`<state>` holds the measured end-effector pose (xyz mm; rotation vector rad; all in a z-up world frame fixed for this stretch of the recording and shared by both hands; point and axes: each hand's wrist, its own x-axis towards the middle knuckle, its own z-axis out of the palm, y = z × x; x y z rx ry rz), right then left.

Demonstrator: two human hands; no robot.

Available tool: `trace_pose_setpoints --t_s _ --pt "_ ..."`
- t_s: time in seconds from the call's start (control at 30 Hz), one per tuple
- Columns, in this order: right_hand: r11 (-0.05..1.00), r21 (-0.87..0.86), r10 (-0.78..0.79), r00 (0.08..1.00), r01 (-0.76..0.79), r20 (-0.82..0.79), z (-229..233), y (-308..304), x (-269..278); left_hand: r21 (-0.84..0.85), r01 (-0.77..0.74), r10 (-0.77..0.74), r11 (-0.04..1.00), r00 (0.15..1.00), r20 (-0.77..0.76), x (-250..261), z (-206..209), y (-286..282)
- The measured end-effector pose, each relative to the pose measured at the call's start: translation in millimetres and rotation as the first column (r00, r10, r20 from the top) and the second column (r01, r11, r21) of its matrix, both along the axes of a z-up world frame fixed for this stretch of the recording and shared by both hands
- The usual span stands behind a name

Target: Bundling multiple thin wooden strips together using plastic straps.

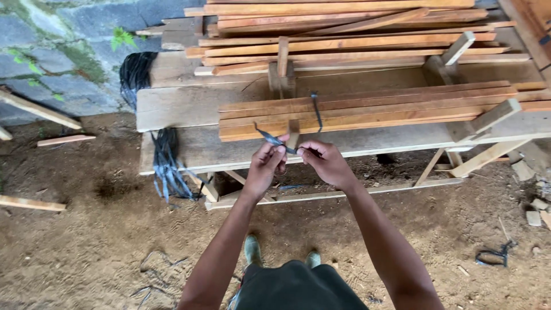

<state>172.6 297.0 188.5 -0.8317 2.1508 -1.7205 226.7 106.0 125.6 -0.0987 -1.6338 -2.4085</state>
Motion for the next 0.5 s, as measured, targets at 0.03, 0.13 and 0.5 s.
trace_pose_setpoints --t_s 0.03,0.13,0.5 --pt "1.000 0.002 -0.006 1.000 0.006 -0.005 4 11 0 0.002 0.006 -0.006 1.000 1.000 -0.005 -3 -1 6" --pt "0.997 0.048 -0.054 0.998 0.053 0.014 6 42 -5 0.001 -0.032 0.032 0.999 0.999 0.024 -8 -2 20" --pt "0.937 0.279 -0.017 0.826 0.210 -0.564 -19 165 -47 0.123 -0.207 0.191 0.971 0.972 0.135 -30 19 67"
